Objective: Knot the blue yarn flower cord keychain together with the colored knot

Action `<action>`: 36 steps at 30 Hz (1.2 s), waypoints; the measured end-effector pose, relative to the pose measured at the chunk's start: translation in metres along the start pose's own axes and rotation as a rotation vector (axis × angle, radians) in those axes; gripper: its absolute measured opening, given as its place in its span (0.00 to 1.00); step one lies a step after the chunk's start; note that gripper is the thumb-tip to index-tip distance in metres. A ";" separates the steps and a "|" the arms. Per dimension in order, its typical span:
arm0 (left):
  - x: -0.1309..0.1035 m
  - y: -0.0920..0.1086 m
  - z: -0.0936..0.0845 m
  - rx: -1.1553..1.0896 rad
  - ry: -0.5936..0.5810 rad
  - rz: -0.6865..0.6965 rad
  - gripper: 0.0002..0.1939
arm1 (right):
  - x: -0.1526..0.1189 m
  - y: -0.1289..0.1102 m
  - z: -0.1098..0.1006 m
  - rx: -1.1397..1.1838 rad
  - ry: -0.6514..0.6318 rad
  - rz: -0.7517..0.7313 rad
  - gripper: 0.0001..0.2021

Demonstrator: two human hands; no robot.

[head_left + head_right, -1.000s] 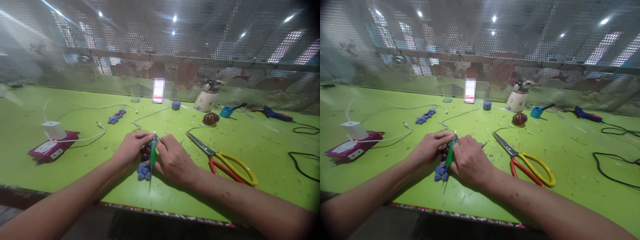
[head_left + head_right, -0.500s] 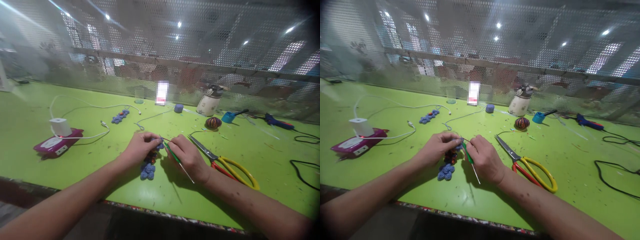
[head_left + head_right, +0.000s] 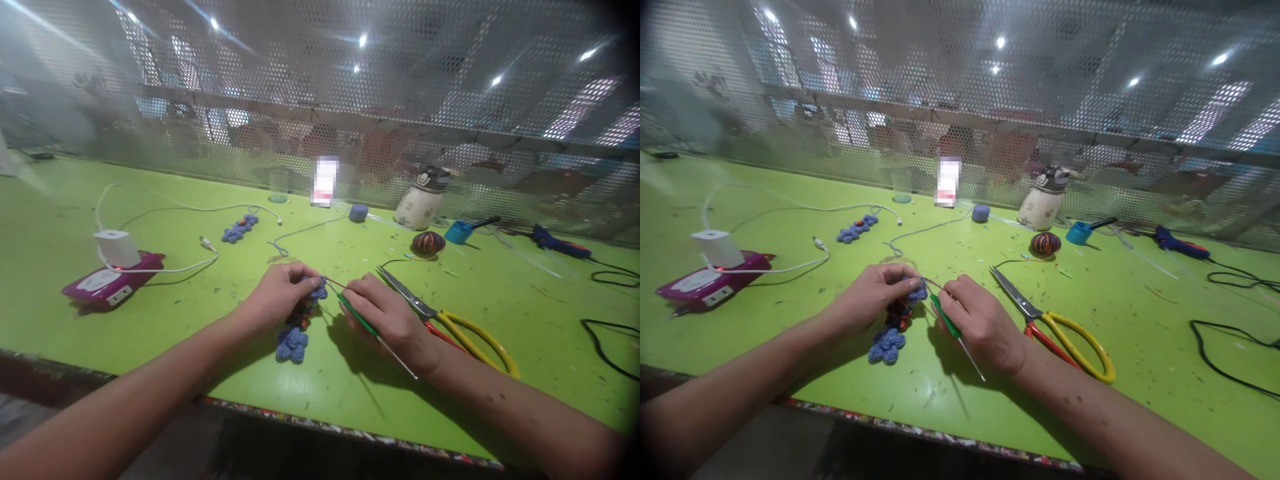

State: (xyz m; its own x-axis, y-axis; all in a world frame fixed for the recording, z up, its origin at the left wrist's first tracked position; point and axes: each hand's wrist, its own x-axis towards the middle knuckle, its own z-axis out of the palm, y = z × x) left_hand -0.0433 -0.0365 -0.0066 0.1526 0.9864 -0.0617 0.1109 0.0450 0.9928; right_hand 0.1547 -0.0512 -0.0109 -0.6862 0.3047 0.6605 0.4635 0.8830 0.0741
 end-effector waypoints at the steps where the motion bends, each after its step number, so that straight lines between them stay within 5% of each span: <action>1: -0.001 0.001 0.000 0.014 -0.001 -0.002 0.08 | -0.001 0.001 -0.001 0.000 -0.007 -0.010 0.07; 12: 0.000 -0.002 -0.001 -0.281 -0.138 -0.122 0.11 | -0.002 0.009 -0.009 -0.111 -0.041 -0.166 0.12; 17: 0.003 -0.004 -0.001 -0.382 -0.113 -0.187 0.09 | 0.000 0.011 0.000 -0.130 -0.058 -0.172 0.11; 22: 0.003 0.000 -0.002 -0.474 -0.088 -0.179 0.06 | 0.002 0.002 0.012 0.180 0.040 0.206 0.06; 27: 0.005 -0.002 -0.004 -0.523 -0.091 -0.152 0.04 | 0.011 -0.016 0.021 0.675 0.099 0.760 0.17; 31: 0.006 -0.005 -0.003 -0.526 -0.086 -0.129 0.07 | 0.020 -0.030 0.024 0.973 0.268 1.151 0.22; 36: 0.004 -0.002 -0.003 -0.456 -0.109 -0.127 0.08 | 0.023 -0.028 0.011 0.811 0.203 1.101 0.18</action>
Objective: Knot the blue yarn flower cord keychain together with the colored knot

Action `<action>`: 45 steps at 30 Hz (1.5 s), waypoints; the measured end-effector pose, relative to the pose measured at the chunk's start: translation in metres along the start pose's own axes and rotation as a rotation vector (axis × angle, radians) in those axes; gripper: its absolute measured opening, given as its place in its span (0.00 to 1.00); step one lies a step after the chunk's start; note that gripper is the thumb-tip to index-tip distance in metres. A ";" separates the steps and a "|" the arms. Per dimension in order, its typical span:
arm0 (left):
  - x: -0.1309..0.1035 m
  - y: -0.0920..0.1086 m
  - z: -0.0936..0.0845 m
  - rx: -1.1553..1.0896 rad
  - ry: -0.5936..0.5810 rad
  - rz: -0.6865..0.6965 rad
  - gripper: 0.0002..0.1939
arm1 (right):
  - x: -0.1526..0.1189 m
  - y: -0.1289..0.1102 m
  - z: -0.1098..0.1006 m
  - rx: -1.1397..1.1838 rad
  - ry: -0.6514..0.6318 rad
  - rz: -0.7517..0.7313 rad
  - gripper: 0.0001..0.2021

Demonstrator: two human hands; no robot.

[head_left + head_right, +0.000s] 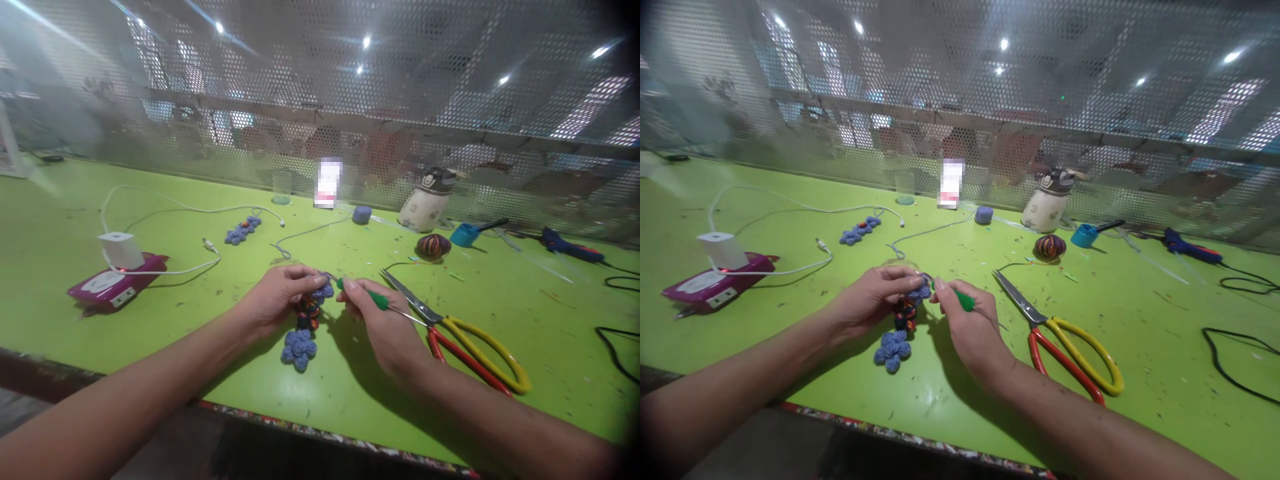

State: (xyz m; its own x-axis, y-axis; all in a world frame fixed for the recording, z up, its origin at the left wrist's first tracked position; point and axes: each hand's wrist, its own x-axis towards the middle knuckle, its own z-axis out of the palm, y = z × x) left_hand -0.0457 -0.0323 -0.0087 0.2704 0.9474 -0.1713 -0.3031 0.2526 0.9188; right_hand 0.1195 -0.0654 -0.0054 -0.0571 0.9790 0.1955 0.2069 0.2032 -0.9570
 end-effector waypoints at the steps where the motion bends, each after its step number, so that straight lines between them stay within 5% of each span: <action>1: 0.000 0.000 0.000 0.022 -0.011 0.003 0.08 | 0.001 -0.001 -0.005 -0.085 -0.008 -0.082 0.17; 5: -0.002 0.000 0.000 0.135 -0.002 0.023 0.10 | 0.006 0.001 -0.023 -0.347 -0.076 -0.457 0.14; 8: -0.004 0.000 0.001 0.207 0.020 0.026 0.11 | 0.009 0.003 -0.031 -0.412 -0.114 -0.557 0.13; 14: -0.007 0.004 0.005 0.282 0.055 0.036 0.11 | 0.008 -0.002 -0.037 -0.477 -0.152 -0.589 0.13; 28: -0.004 0.002 0.001 0.263 -0.029 0.014 0.09 | 0.011 -0.002 -0.053 -0.243 -0.255 -0.285 0.13; 35: -0.006 0.002 0.001 0.229 -0.012 -0.002 0.08 | 0.001 -0.005 -0.046 -0.447 -0.195 -0.603 0.11; 45: -0.011 0.001 0.006 0.121 -0.042 -0.088 0.07 | -0.004 -0.010 -0.045 -0.554 -0.246 -0.664 0.11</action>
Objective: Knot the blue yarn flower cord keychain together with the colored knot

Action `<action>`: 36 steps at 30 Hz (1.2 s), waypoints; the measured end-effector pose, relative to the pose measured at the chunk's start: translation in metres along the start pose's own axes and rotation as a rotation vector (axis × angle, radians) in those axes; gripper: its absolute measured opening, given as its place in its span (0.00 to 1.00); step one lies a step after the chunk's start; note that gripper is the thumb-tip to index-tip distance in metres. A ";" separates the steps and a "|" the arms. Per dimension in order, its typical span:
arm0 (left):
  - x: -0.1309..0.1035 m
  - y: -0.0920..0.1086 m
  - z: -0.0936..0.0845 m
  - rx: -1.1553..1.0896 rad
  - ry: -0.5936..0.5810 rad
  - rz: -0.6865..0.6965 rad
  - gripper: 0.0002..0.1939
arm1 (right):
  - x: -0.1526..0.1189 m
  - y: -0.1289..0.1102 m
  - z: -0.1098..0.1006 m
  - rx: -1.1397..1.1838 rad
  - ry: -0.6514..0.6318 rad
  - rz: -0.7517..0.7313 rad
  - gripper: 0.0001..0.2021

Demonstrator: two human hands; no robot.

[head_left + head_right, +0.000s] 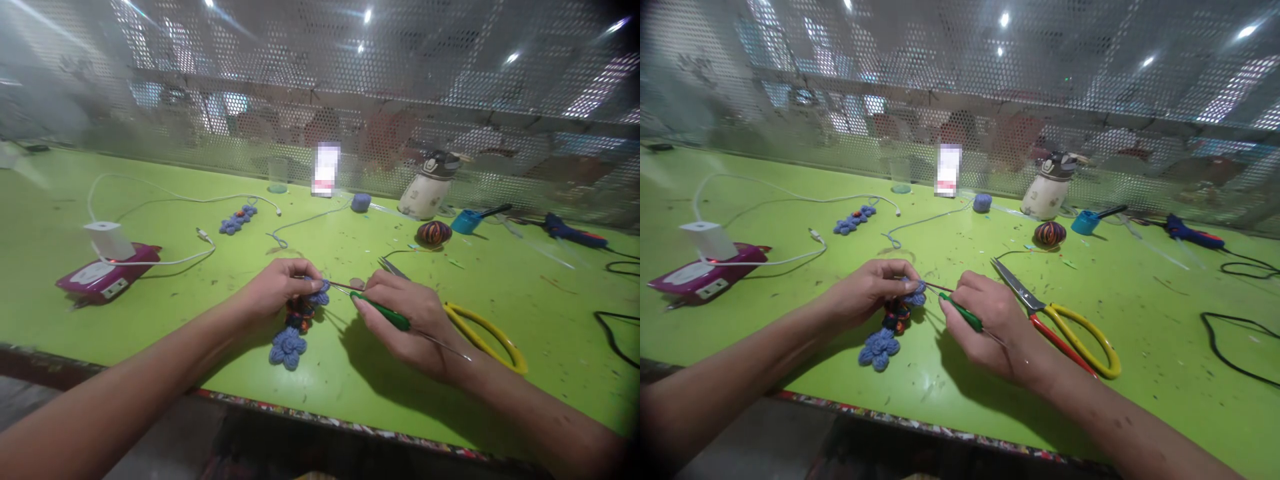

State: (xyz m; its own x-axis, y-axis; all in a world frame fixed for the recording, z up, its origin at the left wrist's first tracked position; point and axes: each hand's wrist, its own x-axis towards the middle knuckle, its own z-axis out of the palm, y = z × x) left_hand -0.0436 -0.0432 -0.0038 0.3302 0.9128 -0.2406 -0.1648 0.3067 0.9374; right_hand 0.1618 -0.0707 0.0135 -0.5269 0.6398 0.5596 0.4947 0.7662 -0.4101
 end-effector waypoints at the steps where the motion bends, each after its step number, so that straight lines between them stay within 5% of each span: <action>1: 0.000 0.000 0.000 -0.005 -0.005 -0.006 0.07 | 0.000 0.000 0.000 0.009 -0.001 0.013 0.12; 9: 0.006 0.000 -0.007 0.029 -0.085 0.017 0.07 | -0.004 0.012 0.000 0.254 0.032 0.178 0.11; 16: 0.003 0.001 -0.003 0.043 -0.035 0.024 0.06 | -0.002 0.005 0.001 -0.114 -0.025 -0.176 0.07; 20: -0.001 -0.001 0.001 0.081 0.003 0.034 0.06 | 0.000 0.000 -0.002 -0.258 -0.102 -0.217 0.10; 36: 0.001 0.002 -0.005 0.109 -0.125 -0.041 0.06 | -0.005 0.021 -0.006 0.474 -0.083 0.275 0.12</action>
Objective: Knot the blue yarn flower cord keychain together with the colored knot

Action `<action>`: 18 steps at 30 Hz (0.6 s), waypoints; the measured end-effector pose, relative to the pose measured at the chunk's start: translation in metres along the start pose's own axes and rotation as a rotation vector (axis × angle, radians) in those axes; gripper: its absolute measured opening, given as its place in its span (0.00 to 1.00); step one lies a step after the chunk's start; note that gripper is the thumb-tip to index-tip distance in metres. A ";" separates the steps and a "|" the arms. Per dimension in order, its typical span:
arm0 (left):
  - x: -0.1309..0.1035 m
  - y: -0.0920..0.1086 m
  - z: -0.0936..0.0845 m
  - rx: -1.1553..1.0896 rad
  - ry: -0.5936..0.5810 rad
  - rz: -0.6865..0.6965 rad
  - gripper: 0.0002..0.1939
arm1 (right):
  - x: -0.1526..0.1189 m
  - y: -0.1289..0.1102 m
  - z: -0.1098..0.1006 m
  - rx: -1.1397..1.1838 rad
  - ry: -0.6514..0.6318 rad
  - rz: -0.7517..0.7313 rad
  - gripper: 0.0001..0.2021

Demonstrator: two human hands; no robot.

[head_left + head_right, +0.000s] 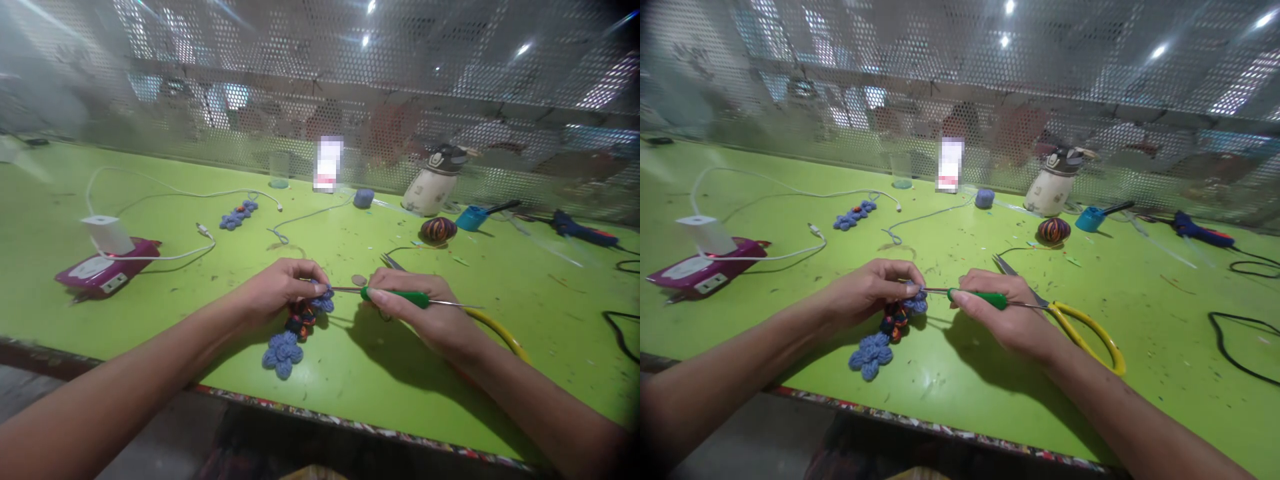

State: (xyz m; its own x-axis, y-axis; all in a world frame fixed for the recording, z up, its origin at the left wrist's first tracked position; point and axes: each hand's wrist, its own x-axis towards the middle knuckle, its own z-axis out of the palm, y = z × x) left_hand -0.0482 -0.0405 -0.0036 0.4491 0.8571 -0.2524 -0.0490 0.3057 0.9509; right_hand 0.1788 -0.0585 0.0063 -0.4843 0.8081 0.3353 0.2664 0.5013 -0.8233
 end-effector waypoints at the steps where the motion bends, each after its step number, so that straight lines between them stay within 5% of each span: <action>1: 0.000 0.000 0.000 -0.003 -0.001 0.002 0.06 | 0.000 0.001 0.000 0.030 -0.003 0.028 0.13; 7: -0.001 0.001 0.001 0.022 -0.014 0.050 0.04 | -0.001 0.010 0.006 0.232 0.009 0.102 0.12; 11: -0.001 0.001 0.001 0.056 0.012 0.059 0.04 | 0.002 0.005 0.008 0.130 0.012 0.065 0.11; 18: 0.003 -0.005 0.000 -0.023 0.020 0.054 0.08 | 0.008 0.007 0.007 -0.473 0.100 -0.410 0.04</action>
State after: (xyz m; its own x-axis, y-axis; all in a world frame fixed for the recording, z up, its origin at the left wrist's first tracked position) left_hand -0.0463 -0.0396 -0.0093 0.4276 0.8805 -0.2045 -0.0935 0.2681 0.9588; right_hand 0.1707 -0.0504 -0.0003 -0.5511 0.5348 0.6404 0.4263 0.8403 -0.3349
